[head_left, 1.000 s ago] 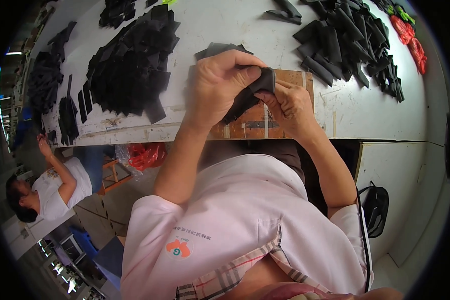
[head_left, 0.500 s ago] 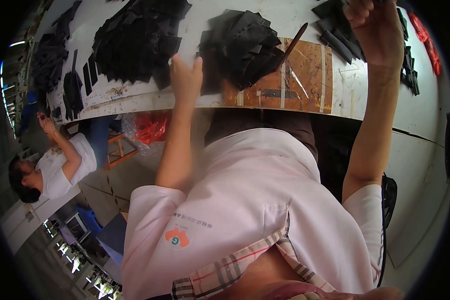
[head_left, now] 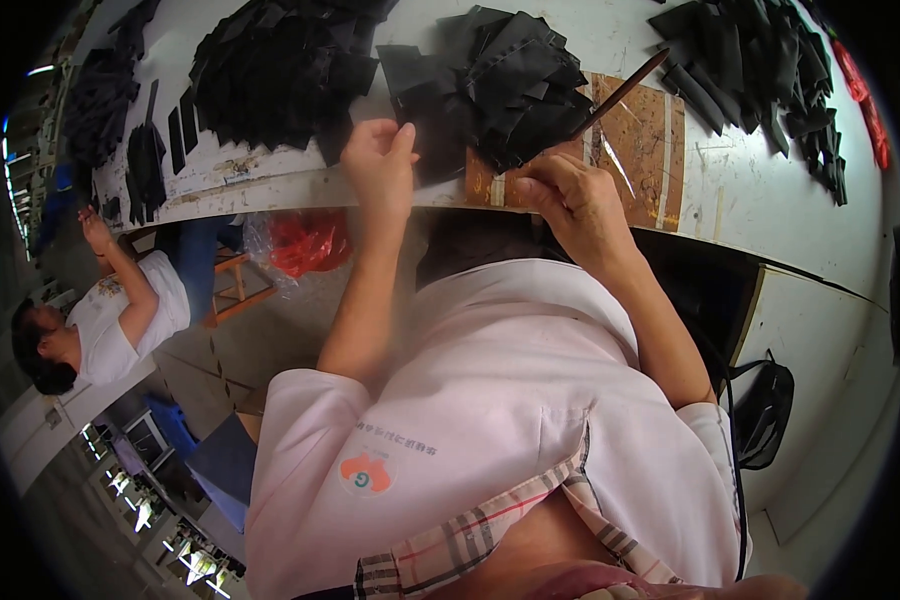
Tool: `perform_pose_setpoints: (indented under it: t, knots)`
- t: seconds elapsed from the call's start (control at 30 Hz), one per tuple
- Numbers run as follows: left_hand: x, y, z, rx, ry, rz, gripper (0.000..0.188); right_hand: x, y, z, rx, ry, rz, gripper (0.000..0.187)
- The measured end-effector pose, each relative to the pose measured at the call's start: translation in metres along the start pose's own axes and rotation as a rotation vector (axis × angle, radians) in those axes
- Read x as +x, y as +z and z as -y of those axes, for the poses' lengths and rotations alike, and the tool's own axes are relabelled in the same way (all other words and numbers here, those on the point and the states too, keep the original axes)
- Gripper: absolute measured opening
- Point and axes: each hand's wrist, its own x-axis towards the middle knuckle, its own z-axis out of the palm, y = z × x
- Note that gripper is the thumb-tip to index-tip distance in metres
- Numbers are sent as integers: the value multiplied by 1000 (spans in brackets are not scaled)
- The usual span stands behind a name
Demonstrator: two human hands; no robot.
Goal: Folding and organizing small black fabric pieces as part of a manufacturing assembly process.
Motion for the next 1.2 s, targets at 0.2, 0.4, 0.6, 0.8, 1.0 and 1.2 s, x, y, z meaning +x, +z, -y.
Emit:
perform_pose_setpoints:
  t: [0.2, 0.4, 0.6, 0.8, 1.0, 1.2]
  knots:
    - [-23, -6, 0, -231, -45, 51, 13, 25, 21, 0, -50, -110, -128, 27]
    - [-27, -2, 2, -625, -221, 183, 10, 54, 48, -10, 86, -114, -163, 34]
    - [-30, 3, 3, -791, -275, 229, 12, 64, 47, -10, 255, 14, -177, 27]
    - [-29, 7, -1, -873, -267, 326, 14, 70, 41, -16, 584, 109, -124, 16]
    - [-10, 7, -7, -676, -184, 292, 15, 66, 18, -16, 344, 31, -141, 15]
    - [15, -2, -56, -178, 42, 632, 23, 59, -4, -2, 35, -162, -63, 13]
